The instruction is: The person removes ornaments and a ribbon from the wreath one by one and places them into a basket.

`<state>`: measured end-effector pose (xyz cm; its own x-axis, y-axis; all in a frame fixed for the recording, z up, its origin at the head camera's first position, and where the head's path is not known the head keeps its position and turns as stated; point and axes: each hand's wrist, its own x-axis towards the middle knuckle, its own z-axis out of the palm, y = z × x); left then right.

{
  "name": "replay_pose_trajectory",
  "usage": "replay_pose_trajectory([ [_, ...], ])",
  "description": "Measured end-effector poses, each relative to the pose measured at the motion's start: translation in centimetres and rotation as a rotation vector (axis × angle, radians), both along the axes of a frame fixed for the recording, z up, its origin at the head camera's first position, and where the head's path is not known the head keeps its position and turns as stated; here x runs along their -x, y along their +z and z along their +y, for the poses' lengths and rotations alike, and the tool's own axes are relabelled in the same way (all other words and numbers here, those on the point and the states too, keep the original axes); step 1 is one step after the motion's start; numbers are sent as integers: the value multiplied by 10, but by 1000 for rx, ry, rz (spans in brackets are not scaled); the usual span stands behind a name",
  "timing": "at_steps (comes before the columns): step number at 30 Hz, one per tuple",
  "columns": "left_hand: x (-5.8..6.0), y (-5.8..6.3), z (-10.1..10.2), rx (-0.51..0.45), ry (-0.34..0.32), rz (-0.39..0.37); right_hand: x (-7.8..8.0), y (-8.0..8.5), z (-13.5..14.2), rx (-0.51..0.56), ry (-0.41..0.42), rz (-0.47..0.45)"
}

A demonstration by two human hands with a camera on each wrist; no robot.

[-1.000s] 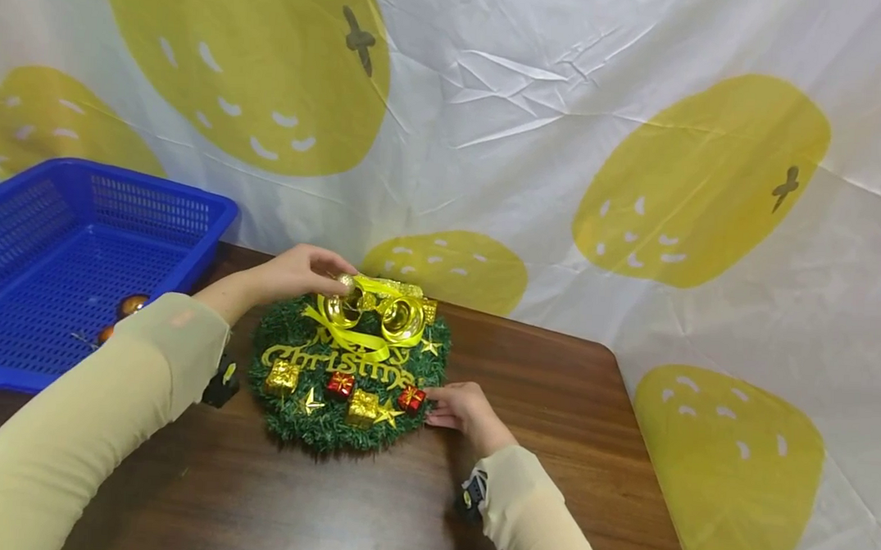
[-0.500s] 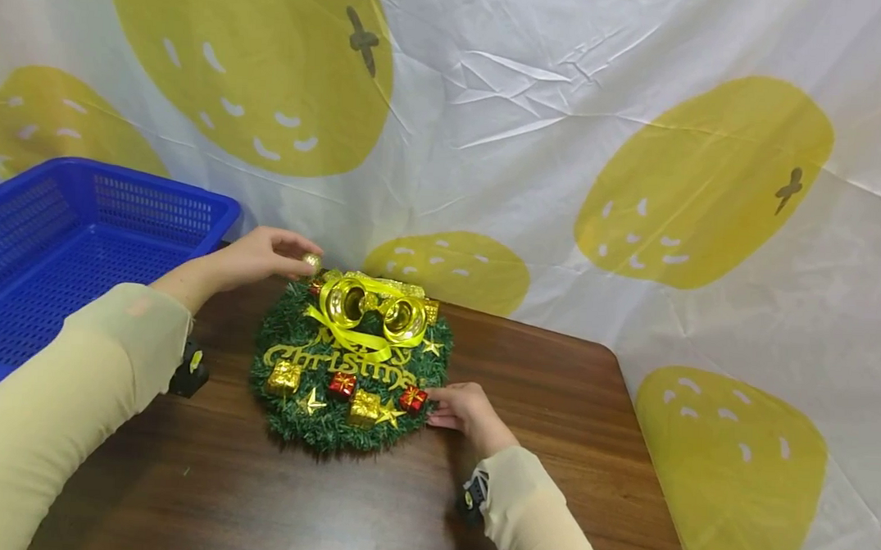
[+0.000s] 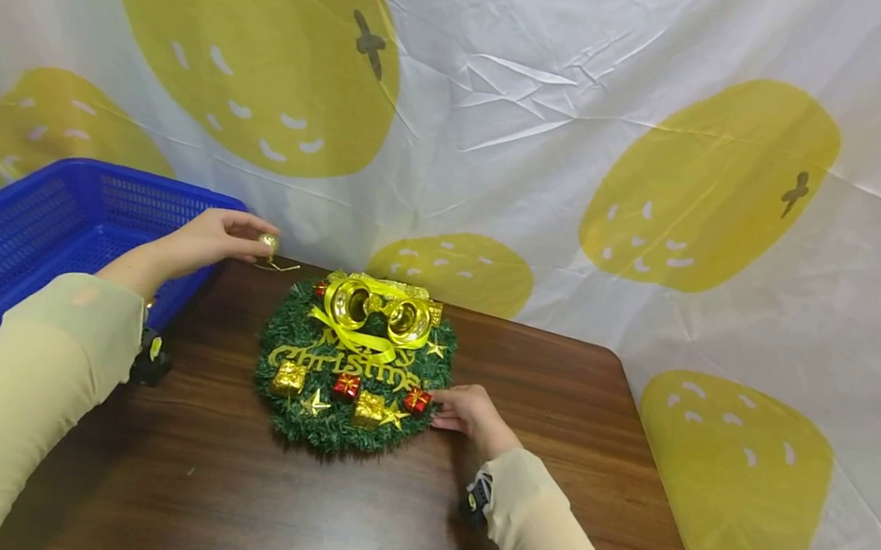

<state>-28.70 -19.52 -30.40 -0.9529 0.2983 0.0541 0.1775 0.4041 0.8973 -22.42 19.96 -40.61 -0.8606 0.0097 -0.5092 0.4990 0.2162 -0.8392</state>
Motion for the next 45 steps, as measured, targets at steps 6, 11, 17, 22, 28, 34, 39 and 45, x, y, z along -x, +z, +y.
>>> replay_pose_trajectory([
  [6, -1, 2, -19, 10, 32, -8, 1, -1, 0, 13, 2, -7],
  [11, -3, 5, -37, 32, 59, -11, 1, -1, -1, 16, 0, -9],
  [17, -5, 3, -58, 60, 95, -22, 1, 0, -1, 7, 7, -10],
  [22, -4, -4, -72, 54, 116, -26, 0, 1, 0, 7, 7, -10],
  [28, -4, -11, -89, 53, 143, -52, 1, 0, 0, -1, 0, -13],
  [34, -10, -18, -107, 166, 152, -122, 2, 0, 0, -16, -3, -13],
  [39, -14, -21, -118, 219, 139, -201, 2, 0, 0, -15, 1, -17],
  [45, -17, -23, -125, 217, 112, -285, 2, 1, 0, 3, 10, -18],
])
